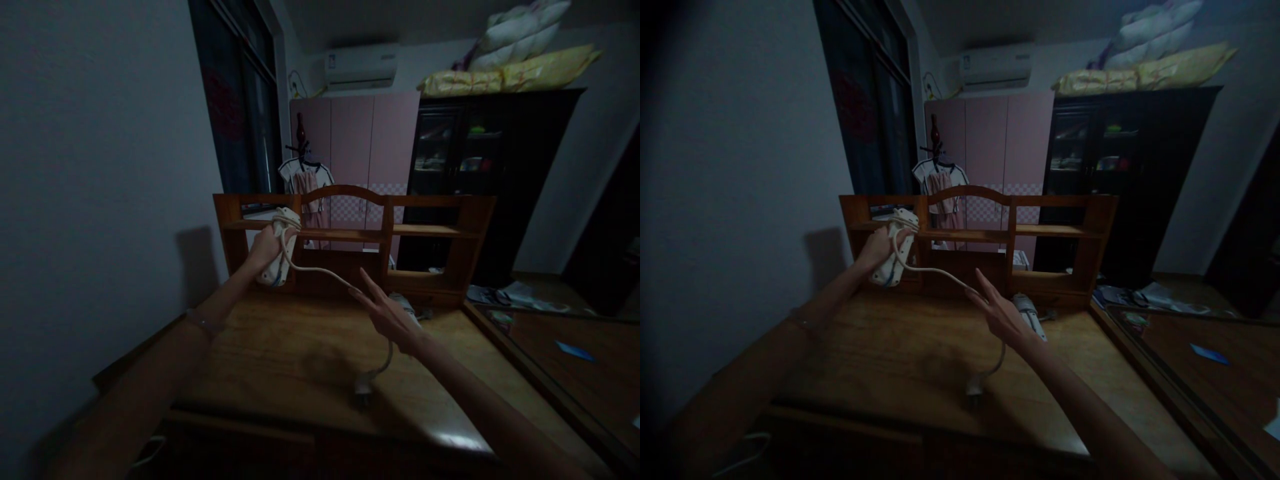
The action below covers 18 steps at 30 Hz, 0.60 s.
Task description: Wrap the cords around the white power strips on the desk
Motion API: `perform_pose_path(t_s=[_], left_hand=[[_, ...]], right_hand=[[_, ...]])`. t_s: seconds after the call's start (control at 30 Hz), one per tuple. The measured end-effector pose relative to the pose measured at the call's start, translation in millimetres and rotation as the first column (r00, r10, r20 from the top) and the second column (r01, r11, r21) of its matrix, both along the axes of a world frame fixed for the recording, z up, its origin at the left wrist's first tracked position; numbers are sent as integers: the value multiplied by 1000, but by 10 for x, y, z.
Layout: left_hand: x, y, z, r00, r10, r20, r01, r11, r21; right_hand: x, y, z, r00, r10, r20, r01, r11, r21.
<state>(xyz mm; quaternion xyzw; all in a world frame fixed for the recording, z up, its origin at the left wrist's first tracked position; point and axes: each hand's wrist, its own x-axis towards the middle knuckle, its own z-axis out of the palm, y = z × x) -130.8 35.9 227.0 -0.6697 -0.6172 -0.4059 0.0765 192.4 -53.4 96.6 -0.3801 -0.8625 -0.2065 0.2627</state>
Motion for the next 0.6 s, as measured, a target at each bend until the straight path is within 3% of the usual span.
perform_pose_path(t_s=[0.1, 0.27, 0.47, 0.6], left_hand=[[-28, -162, 15, 994, -95, 43, 95, 995, 12], [-16, -386, -117, 960, -216, 175, 216, 976, 20], [156, -444, -346, 947, -263, 187, 278, 959, -57], [199, -425, -505, 952, -267, 150, 284, 952, -113]], right_hand=[[-82, 33, -182, 978, -86, -192, 62, 990, -127], [-248, 59, -436, 969, -231, -85, 195, 932, -304], [-832, 39, -651, 977, -123, -173, 41, 908, -416], [-1309, -174, -669, 947, -48, -316, -88, 911, -403]])
